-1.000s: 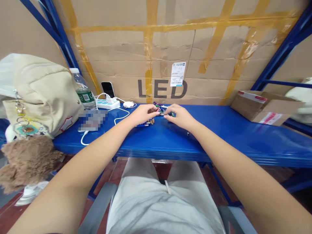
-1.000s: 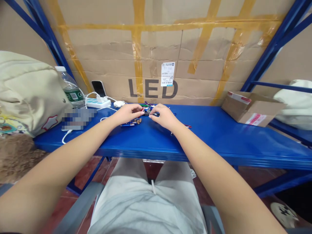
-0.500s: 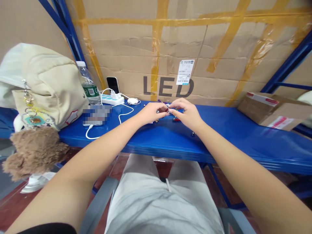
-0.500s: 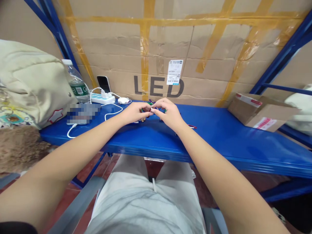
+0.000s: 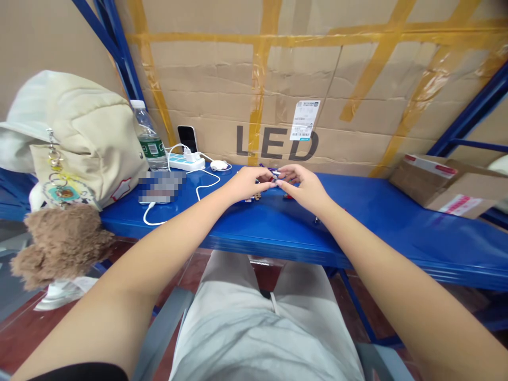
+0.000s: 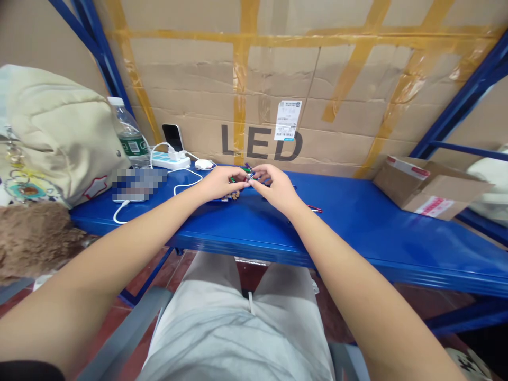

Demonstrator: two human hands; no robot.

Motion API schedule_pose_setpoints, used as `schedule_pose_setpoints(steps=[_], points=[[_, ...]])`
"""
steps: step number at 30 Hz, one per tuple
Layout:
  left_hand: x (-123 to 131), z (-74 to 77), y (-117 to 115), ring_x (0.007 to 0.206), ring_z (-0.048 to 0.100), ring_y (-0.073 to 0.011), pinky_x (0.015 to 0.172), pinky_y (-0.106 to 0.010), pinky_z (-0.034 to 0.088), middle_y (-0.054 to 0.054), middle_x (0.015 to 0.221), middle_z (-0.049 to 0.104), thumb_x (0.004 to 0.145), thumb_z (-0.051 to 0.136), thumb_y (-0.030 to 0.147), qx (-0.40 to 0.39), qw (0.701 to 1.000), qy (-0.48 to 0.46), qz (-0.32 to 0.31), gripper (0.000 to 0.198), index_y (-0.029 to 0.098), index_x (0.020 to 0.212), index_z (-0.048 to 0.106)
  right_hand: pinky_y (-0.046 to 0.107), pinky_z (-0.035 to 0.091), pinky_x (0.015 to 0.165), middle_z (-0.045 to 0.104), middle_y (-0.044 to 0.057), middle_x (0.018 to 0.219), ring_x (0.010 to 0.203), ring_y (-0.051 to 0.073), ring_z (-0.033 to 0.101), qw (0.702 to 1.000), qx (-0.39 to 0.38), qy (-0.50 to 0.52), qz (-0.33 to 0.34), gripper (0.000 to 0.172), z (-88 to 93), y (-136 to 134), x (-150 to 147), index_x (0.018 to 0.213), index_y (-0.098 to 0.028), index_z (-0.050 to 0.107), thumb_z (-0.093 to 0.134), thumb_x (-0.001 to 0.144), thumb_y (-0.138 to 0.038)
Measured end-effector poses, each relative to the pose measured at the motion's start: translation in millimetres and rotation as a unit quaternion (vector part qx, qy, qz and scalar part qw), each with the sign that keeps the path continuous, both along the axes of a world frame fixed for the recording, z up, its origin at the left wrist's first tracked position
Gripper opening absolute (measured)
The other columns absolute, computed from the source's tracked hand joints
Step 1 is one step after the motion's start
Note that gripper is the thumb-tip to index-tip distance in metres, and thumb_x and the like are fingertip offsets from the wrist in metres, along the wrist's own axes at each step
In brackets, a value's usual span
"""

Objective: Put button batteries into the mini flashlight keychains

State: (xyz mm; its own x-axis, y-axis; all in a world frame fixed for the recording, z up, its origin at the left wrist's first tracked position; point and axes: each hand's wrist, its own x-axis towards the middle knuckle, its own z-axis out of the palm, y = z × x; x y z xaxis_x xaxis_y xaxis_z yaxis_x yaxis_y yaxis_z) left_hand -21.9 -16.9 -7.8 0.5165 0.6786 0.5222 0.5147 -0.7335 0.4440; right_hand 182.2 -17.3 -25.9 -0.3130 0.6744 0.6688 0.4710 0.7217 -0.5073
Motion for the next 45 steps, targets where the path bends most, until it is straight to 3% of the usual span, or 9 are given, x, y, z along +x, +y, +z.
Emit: schedule_pose_setpoints(steps=[4,8,12,18,24,28,32,37,45], points=[[-8,1.6,9,0.078,0.060,-0.0148,0.074,-0.028,0.044,-0.003,0.083,0.069,0.085,0.062,0.030,0.025,0.997,-0.045,0.050,0.016,0.015,0.090,0.067,0.038,0.050,0.083,0.068,0.008,0.097,0.089,0.021,0.063,0.990,0.053,-0.129,-0.002,0.014,-3.2,4,-8,0.095,-0.019,0.068,0.059,0.086,-0.025],[-13,4.0,12,0.081,0.059,-0.0149,0.077,-0.028,0.045,-0.004,0.088,0.069,0.086,0.062,0.031,0.045,0.993,-0.083,0.076,0.018,0.015,0.091,0.066,0.042,0.044,0.094,0.066,0.011,0.113,0.107,0.025,0.058,0.949,0.088,-0.300,0.031,0.025,-8.0,3,-21,0.108,-0.020,0.071,0.054,0.090,-0.021],[-12,4.2,10,0.080,0.059,-0.0148,0.077,-0.028,0.045,-0.003,0.087,0.068,0.085,0.062,0.031,0.039,0.994,-0.073,0.072,0.017,0.015,0.090,0.066,0.042,0.045,0.091,0.066,0.010,0.115,0.108,0.026,0.057,0.932,0.090,-0.351,0.017,0.029,-10.4,-3,-24,0.113,-0.022,0.072,0.050,0.094,-0.022],[-13,1.9,11,0.076,0.057,-0.0148,0.074,-0.028,0.043,-0.003,0.081,0.067,0.086,0.061,0.033,0.039,0.996,-0.047,0.069,0.020,0.015,0.090,0.066,0.040,0.046,0.091,0.068,0.009,0.104,0.102,0.024,0.059,0.939,0.084,-0.331,0.034,0.018,-5.4,-5,-17,0.094,-0.021,0.075,0.058,0.088,-0.020],[-12,-0.2,10,0.078,0.060,-0.0153,0.075,-0.028,0.045,-0.003,0.084,0.070,0.086,0.060,0.034,0.018,0.999,-0.008,0.030,0.020,0.016,0.093,0.067,0.041,0.047,0.090,0.069,0.008,0.097,0.098,0.025,0.061,0.951,0.024,-0.308,0.010,0.014,-8.3,3,-14,0.093,-0.019,0.073,0.060,0.087,-0.022],[-12,-0.1,11,0.081,0.062,-0.0167,0.075,-0.029,0.044,-0.004,0.087,0.071,0.086,0.060,0.033,0.019,0.998,0.034,0.041,0.019,0.016,0.092,0.067,0.039,0.047,0.090,0.070,0.008,0.094,0.096,0.024,0.061,0.956,0.010,-0.293,0.019,0.012,-11.0,7,-12,0.086,-0.019,0.072,0.060,0.086,-0.021],[-12,-1.3,13,0.079,0.062,-0.0177,0.073,-0.029,0.043,-0.004,0.085,0.070,0.086,0.060,0.031,0.021,0.996,0.068,0.058,0.018,0.015,0.088,0.067,0.037,0.047,0.087,0.068,0.008,0.091,0.093,0.023,0.062,0.978,0.051,-0.204,-0.004,0.008,-8.5,8,-10,0.082,-0.019,0.069,0.061,0.082,-0.021],[-8,-5.4,11,0.078,0.064,-0.0175,0.072,-0.028,0.043,-0.003,0.084,0.072,0.085,0.060,0.031,0.025,0.997,0.069,0.031,0.017,0.016,0.086,0.068,0.035,0.049,0.075,0.063,0.007,0.084,0.080,0.020,0.059,0.989,0.118,-0.067,-0.052,0.007,-3.6,11,-9,0.080,-0.019,0.065,0.060,0.083,-0.023],[-4,-5.4,8,0.077,0.065,-0.0170,0.070,-0.028,0.043,-0.002,0.082,0.072,0.085,0.060,0.027,0.012,0.998,0.059,0.018,0.013,0.016,0.083,0.067,0.035,0.049,0.073,0.062,0.006,0.083,0.079,0.019,0.058,0.989,0.141,-0.054,-0.009,0.006,-4.8,12,-9,0.083,-0.020,0.066,0.061,0.084,-0.023]])
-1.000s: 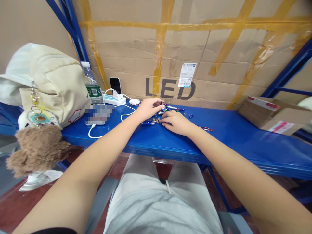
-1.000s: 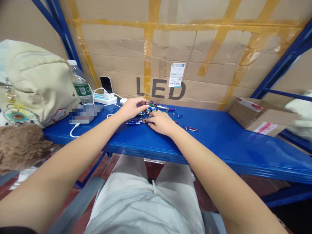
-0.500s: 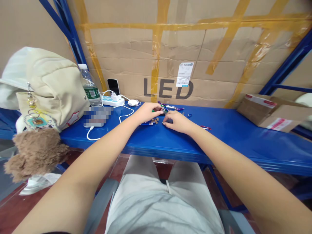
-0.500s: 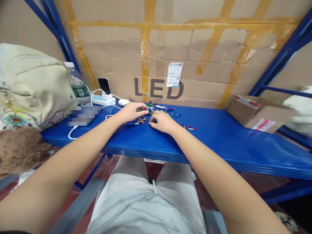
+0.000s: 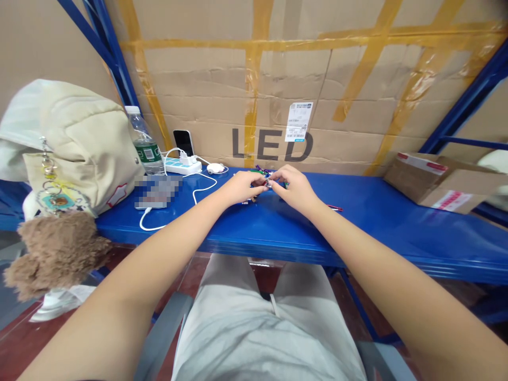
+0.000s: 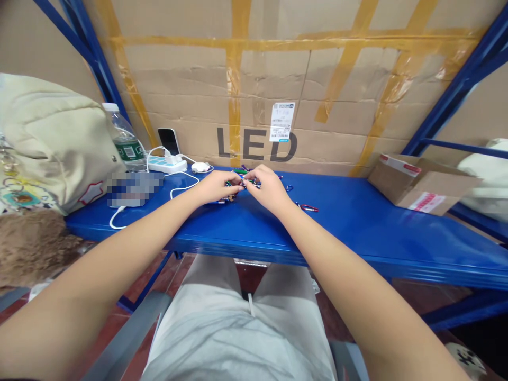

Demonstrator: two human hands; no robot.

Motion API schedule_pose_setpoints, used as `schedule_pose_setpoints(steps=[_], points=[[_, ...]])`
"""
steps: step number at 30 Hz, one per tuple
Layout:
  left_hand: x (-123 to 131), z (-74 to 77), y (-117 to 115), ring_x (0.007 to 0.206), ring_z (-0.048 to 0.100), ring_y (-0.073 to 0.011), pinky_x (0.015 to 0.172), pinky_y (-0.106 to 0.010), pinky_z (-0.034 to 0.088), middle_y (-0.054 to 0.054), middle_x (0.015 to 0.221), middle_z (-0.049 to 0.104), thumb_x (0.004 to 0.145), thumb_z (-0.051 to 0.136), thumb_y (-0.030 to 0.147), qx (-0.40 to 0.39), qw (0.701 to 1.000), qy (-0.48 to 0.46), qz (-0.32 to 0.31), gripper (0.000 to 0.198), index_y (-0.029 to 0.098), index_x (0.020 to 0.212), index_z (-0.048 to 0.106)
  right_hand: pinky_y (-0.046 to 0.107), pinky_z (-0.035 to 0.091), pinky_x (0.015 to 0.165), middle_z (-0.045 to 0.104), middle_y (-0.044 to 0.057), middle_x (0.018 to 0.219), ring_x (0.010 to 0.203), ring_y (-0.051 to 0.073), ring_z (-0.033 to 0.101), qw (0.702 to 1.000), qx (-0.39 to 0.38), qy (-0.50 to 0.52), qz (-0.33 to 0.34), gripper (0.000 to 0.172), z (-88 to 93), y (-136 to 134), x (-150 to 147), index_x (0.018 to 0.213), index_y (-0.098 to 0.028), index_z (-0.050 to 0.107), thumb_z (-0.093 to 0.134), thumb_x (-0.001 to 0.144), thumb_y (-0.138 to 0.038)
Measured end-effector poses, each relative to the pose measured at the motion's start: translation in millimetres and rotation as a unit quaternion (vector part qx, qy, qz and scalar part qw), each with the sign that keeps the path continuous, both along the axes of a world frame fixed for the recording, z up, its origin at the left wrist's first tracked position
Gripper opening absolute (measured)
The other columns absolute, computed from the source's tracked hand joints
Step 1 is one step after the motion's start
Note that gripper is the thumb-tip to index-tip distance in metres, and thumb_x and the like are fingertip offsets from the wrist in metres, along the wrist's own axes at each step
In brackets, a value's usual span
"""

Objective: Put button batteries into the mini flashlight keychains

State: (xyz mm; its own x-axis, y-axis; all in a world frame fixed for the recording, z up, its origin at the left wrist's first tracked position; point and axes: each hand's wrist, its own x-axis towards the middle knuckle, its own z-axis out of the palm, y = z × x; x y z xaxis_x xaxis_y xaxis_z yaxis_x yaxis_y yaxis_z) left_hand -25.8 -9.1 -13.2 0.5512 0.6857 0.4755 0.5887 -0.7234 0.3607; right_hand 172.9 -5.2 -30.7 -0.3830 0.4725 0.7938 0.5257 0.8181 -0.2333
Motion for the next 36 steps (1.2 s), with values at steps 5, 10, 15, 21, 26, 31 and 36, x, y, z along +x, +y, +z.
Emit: schedule_pose_setpoints(steps=[5,10,15,21,26,31,36], points=[[0,0.2,0,0.078,0.065,-0.0173,0.071,-0.028,0.044,-0.003,0.084,0.073,0.085,0.060,0.027,-0.007,1.000,-0.005,0.001,0.013,0.016,0.086,0.068,0.034,0.049,0.074,0.062,0.005,0.085,0.079,0.019,0.058,1.000,-0.013,-0.013,0.001,0.007,-0.4,-1,0,0.086,-0.020,0.067,0.061,0.085,-0.024],[-2,-0.4,3,0.073,0.062,-0.0163,0.067,-0.028,0.042,-0.003,0.079,0.070,0.086,0.060,0.032,-0.003,1.000,-0.010,0.018,0.017,0.016,0.082,0.068,0.034,0.048,0.073,0.064,0.006,0.089,0.081,0.020,0.059,0.999,-0.036,-0.021,-0.014,0.015,3.8,-2,-1,0.095,-0.019,0.067,0.062,0.082,-0.025],[-11,1.5,10,0.077,0.061,-0.0169,0.072,-0.029,0.043,-0.003,0.080,0.069,0.085,0.062,0.030,0.022,0.995,-0.051,0.086,0.015,0.016,0.083,0.067,0.031,0.047,0.071,0.070,0.005,0.085,0.078,0.020,0.062,0.978,-0.131,-0.145,-0.068,0.009,17.7,9,-14,0.085,-0.019,0.071,0.066,0.079,-0.024],[-20,2.9,13,0.078,0.061,-0.0167,0.073,-0.030,0.043,-0.003,0.083,0.070,0.084,0.063,0.031,0.041,0.990,-0.066,0.114,0.015,0.017,0.084,0.066,0.029,0.047,0.077,0.075,0.004,0.098,0.087,0.020,0.066,0.941,-0.162,-0.294,-0.046,0.024,10.6,20,-35,0.098,-0.023,0.075,0.059,0.083,-0.015],[-19,0.5,15,0.077,0.061,-0.0170,0.073,-0.030,0.044,-0.003,0.081,0.070,0.085,0.062,0.033,0.049,0.993,-0.058,0.090,0.017,0.017,0.081,0.065,0.032,0.047,0.088,0.074,0.006,0.107,0.099,0.021,0.065,0.940,-0.144,-0.302,-0.062,0.025,0.9,19,-25,0.098,-0.021,0.075,0.056,0.085,-0.012],[-18,-2.4,17,0.080,0.063,-0.0177,0.075,-0.030,0.045,-0.004,0.085,0.071,0.085,0.062,0.031,0.036,0.995,-0.051,0.081,0.015,0.017,0.085,0.067,0.034,0.047,0.090,0.071,0.009,0.111,0.103,0.023,0.064,0.945,-0.117,-0.292,-0.090,0.027,0.3,19,-17,0.111,-0.018,0.071,0.056,0.088,-0.017],[-17,-3.0,16,0.078,0.063,-0.0172,0.073,-0.029,0.045,-0.003,0.083,0.071,0.085,0.061,0.031,0.036,0.996,-0.038,0.077,0.016,0.017,0.088,0.068,0.034,0.046,0.090,0.070,0.009,0.111,0.102,0.023,0.062,0.935,-0.116,-0.322,-0.094,0.025,-0.6,20,-20,0.104,-0.021,0.073,0.051,0.092,-0.019]])
